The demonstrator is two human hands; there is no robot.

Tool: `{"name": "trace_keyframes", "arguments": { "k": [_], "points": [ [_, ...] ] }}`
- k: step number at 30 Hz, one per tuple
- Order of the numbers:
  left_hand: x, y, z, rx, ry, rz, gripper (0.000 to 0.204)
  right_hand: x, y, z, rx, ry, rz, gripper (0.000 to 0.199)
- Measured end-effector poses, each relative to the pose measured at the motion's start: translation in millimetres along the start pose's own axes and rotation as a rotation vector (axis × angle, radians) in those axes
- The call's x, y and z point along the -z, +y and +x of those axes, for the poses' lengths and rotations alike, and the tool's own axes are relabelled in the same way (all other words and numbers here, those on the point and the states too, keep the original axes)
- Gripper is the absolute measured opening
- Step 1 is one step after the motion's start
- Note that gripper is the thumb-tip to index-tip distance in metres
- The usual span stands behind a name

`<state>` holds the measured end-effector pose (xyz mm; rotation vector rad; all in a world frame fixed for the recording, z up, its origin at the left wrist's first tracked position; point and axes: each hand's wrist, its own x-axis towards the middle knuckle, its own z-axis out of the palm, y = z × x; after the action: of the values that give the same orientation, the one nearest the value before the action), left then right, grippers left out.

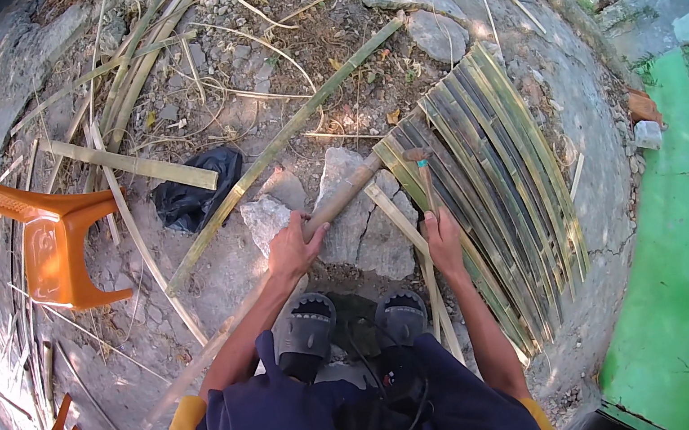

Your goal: The person splits bamboo strips with a knife and hammers small pins into bamboo slats positioned on a log.

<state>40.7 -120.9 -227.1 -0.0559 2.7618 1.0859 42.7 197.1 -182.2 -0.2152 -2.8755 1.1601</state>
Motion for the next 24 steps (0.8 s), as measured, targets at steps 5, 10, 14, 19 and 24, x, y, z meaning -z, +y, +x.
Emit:
{"name": "trace_keyframes", "arguments": {
  "k": [5, 10, 14, 19, 24],
  "points": [
    [22, 21, -21, 0.013, 0.038, -0.086, 0.041, 22, -5, -48, -0.135, -0.034, 0.094, 0.035],
    [34, 9, -49, 0.109, -0.004, -0.080, 0.035, 32, -11, -76, -0.226, -0.039, 0.111, 0.034],
    [17, -18, -61, 0.050, 0.077, -0.092, 0.035, 22, -9, -84, -0.131, -0.033, 0.070, 0.032],
    [12, -17, -60, 0.059, 0.022, -0.018, 0.037, 10, 1, -89, -0.190, -0.154, 0.027, 0.030],
    [19, -14, -65, 0.077, 0.010, -0.034, 0.037, -7, -10, -82, 0.010, -0.067, -0.120, 0.033]
  ]
}}
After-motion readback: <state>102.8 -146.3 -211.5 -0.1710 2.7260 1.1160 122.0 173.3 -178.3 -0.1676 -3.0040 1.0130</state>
